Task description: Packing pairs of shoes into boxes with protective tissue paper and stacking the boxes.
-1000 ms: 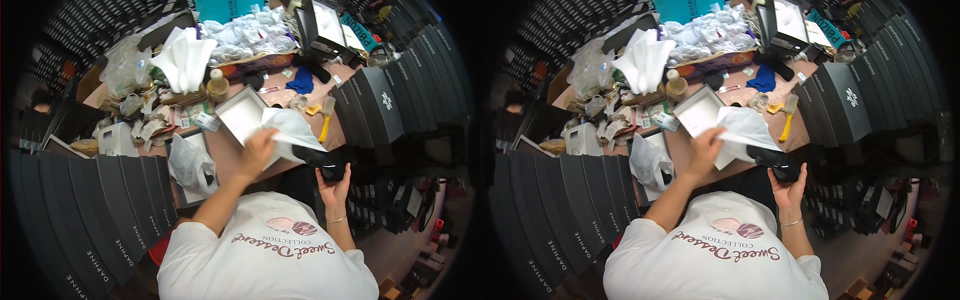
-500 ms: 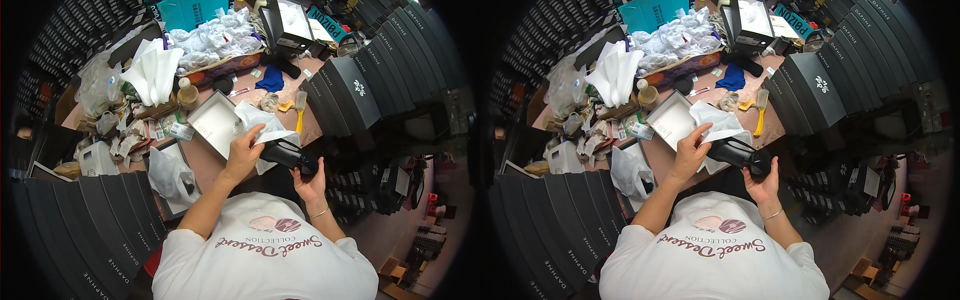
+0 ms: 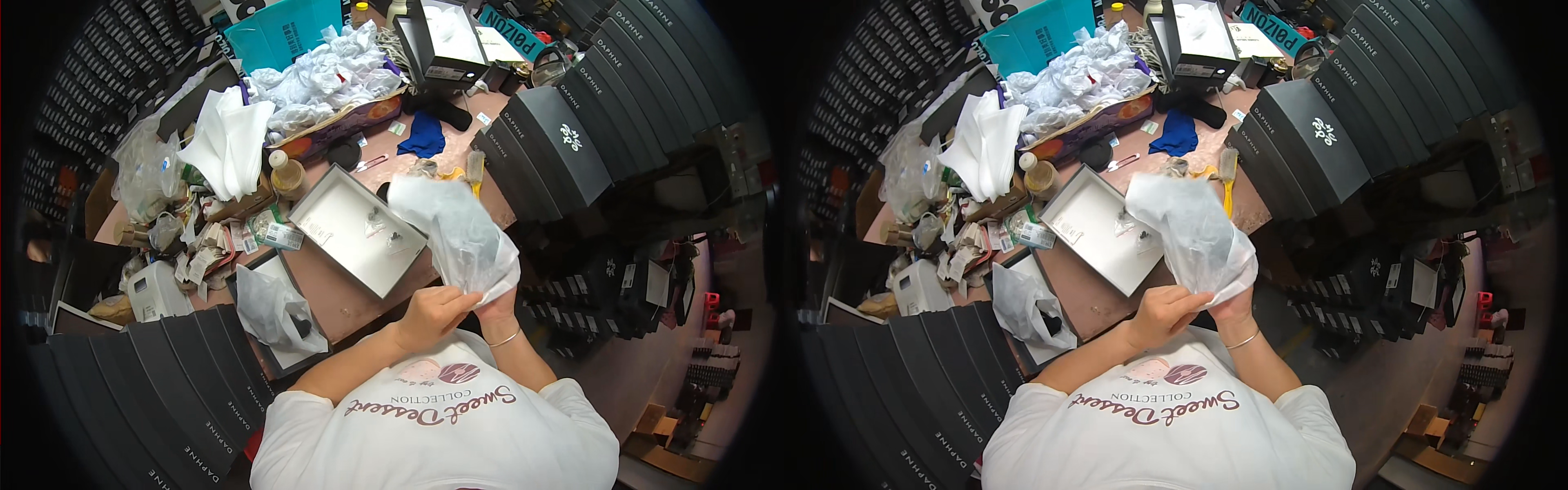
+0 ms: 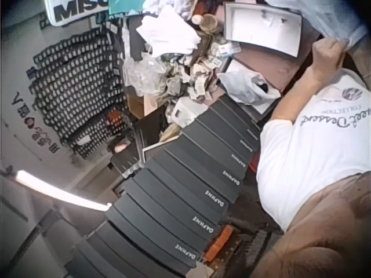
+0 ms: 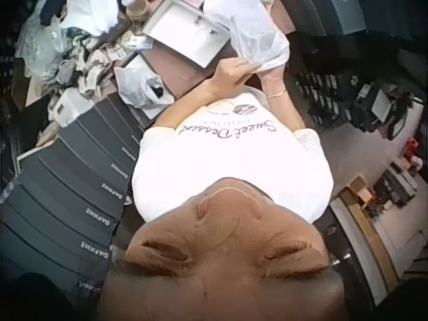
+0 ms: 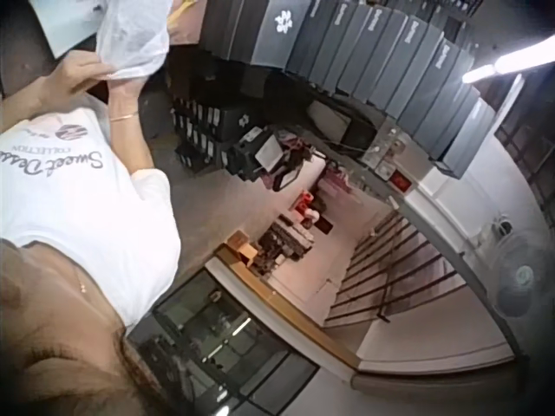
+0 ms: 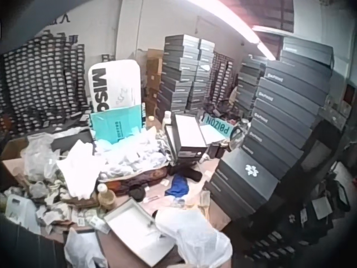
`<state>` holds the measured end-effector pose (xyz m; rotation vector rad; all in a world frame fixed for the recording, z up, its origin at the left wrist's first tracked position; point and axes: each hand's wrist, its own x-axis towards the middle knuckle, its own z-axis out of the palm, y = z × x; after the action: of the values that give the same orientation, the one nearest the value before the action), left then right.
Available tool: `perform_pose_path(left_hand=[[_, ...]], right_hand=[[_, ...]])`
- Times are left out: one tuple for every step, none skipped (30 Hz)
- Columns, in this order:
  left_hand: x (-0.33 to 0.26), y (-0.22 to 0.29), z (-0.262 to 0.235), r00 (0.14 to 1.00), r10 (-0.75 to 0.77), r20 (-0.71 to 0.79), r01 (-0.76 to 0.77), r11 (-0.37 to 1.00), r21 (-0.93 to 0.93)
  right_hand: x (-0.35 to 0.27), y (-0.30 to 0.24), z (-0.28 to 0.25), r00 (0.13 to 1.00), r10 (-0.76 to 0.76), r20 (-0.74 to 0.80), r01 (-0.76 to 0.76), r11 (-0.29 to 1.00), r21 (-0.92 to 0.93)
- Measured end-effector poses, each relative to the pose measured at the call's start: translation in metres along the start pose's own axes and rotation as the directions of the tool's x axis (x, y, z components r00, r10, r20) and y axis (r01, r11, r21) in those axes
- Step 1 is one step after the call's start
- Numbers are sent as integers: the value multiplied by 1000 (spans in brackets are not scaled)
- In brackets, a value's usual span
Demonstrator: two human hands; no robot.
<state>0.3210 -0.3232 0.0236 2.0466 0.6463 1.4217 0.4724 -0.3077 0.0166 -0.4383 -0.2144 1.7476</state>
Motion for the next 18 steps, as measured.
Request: perform_pose_path(left_hand=[[3, -1, 3, 1000, -10, -24, 9, 999, -44], [9, 0, 3, 999, 32, -23, -34, 998, -61], [9, -3, 9, 999, 35, -31, -37, 998, -57], [9, -8, 18, 998, 38, -41, -40, 998, -50], [10, -11, 25, 998, 41, -54, -43, 998, -40], [7, -6, 29, 996, 68, 51, -66, 997, -43], [2, -5, 38, 995, 37, 91, -38, 999, 3], [1, -10, 41, 995, -24, 97, 22, 1000, 14], [2, -22, 39, 991, -85, 101, 81, 996, 40], [1, -30, 36, 977, -174, 119, 169, 984, 56], [6, -29, 30, 963, -255, 92, 252, 967, 42], [4, -26, 26, 952, -295, 85, 293, 955, 39], [-1, -22, 19, 939, -335, 75, 334, 942, 31], [-10, -18, 6, 919, -372, 132, 369, 928, 47], [-29, -17, -4, 903, -426, 56, 423, 904, 64], [-55, -20, -14, 885, -465, -26, 465, 882, 77], [-82, -22, -23, 869, -488, -88, 494, 866, 78], [-110, -19, -36, 720, -669, -184, 687, 725, 54]], right_hand=[[-2, 1, 8, 999, -19, -44, 17, 998, -55], [1, 3, 9, 996, -14, -83, 3, 992, -127], [6, 4, 6, 994, 4, -107, -25, 980, -198], [15, 5, 2, 991, 27, -129, -64, 954, -294], [19, 6, -5, 986, 41, -160, -104, 906, -411], [32, 4, -15, 982, 32, -185, -131, 821, -555], [48, 2, -29, 980, 1, -200, -143, 701, -699], [66, -2, -46, 983, -35, -180, -136, 522, -842], [86, -9, -64, 990, -64, -124, -101, 278, -955], [104, -19, -80, 997, -66, -47, -45, 23, -999], [120, -28, -94, 999, -32, 29, 22, -193, -981], [135, -38, -107, 995, 31, 90, 95, -368, -925], [149, -48, -116, 982, 124, 139, 185, -533, -826], [158, -56, -119, 954, 229, 194, 299, -670, -679], [163, -51, -101, 895, 345, 283, 441, -783, -439], [154, -35, -52, 920, 336, 202, 392, -768, -507], [137, -13, -13, 945, 309, 110, 315, -761, -567], [133, 9, -9, 891, 382, 245, 445, -634, -632]])
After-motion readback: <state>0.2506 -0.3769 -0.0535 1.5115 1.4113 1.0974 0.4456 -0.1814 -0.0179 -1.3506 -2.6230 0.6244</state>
